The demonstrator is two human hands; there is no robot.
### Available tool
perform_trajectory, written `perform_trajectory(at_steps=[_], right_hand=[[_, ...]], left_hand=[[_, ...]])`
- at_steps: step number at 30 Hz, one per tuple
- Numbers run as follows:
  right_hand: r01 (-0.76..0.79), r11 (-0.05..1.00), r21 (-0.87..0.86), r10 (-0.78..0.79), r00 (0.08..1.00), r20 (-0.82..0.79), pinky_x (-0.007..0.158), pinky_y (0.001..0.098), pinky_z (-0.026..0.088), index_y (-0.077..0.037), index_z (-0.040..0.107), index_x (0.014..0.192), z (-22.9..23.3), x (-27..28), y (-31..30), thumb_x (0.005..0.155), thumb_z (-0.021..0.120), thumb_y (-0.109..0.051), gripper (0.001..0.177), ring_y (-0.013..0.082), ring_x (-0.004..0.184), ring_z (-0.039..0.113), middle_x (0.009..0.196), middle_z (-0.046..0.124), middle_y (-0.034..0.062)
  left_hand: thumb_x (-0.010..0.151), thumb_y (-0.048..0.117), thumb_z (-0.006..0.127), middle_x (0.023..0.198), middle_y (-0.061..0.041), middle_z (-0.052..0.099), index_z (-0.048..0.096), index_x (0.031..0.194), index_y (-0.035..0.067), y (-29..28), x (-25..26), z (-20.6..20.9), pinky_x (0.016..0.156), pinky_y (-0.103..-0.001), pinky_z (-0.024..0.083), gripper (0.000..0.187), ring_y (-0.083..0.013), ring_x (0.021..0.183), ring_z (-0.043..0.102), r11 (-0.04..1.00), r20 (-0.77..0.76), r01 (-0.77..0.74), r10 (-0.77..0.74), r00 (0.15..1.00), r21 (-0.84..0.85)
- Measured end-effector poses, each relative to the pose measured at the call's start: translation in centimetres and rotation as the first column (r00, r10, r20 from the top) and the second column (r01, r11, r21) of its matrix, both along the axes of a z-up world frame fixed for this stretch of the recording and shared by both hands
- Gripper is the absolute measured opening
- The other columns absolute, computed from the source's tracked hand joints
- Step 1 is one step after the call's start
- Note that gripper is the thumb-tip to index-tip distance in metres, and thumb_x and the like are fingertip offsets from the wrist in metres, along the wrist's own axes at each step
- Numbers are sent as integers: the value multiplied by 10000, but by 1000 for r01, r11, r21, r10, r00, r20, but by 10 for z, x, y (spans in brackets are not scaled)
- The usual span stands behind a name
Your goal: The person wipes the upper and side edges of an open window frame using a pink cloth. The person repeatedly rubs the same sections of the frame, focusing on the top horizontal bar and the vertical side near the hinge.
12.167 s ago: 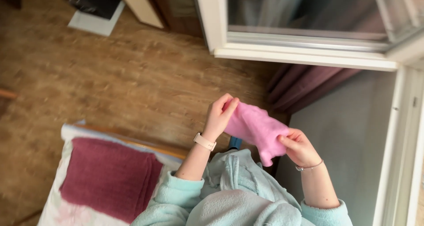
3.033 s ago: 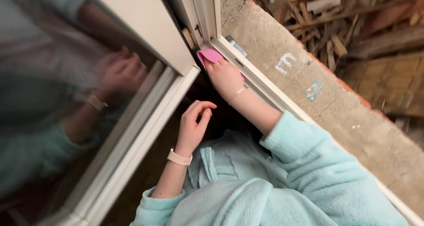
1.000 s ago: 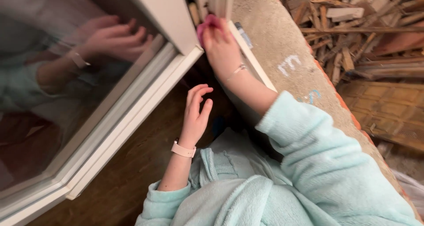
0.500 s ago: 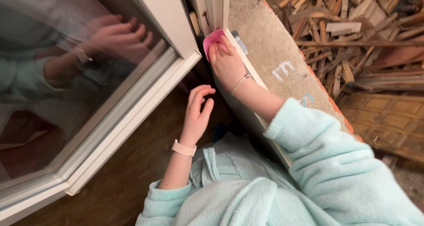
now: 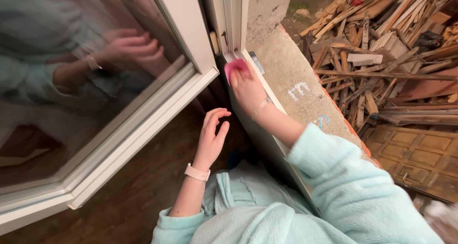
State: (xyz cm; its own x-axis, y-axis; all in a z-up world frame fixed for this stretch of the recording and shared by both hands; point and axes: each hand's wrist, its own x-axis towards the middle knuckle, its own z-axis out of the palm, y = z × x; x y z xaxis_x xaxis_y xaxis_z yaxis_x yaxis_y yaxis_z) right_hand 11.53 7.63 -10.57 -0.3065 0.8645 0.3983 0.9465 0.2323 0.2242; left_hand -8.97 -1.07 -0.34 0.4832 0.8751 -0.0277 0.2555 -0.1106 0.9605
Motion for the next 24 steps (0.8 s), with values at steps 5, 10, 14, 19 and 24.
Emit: perform_trajectory(at_steps=[5,10,14,19,24], right_hand=[[47,997,-69,-39,993,113,1318,473,125,91,458,1432,31,-9,-22,942,457,-86,520,301,1317,575,1396,601,241],[25,999,24,-26,997,76,1309,492,141,79,473,1436,14,-9,25,938,451,-92,527,295,1314,582,1399,611,221],[-5,1000,11,5,999,-40,1283,563,131,46,483,1452,-22,-8,50,979,452,-97,495,315,1362,523,1443,571,217],[29,999,38,-31,998,50,1280,501,212,26,540,1411,49,-12,-16,954,498,-125,484,291,1298,585,1388,633,190],[40,998,51,-43,997,58,1272,517,234,45,529,1404,46,-16,-30,913,503,-124,520,293,1269,626,1394,619,210]], left_hand=[[1075,207,503,1363,-132,499,600,1280,84,2,-2,6,1142,-522,360,258,-345,1337,489,1000,6,-19,19,1000,19],[1070,188,508,1352,-127,508,613,1264,90,4,-10,1,1140,-519,361,242,-337,1327,499,999,6,-50,50,999,6],[1068,184,508,1343,-129,519,620,1255,87,0,-17,-5,1135,-517,369,238,-341,1323,508,998,-9,-69,69,998,-13],[1065,179,506,1339,-136,524,622,1253,81,13,-12,-6,1136,-522,372,242,-341,1318,515,998,-10,-58,58,998,-37],[1072,171,500,1325,-134,537,627,1234,79,27,7,-1,1126,-524,383,225,-339,1302,527,1000,7,-14,14,1000,-5]])
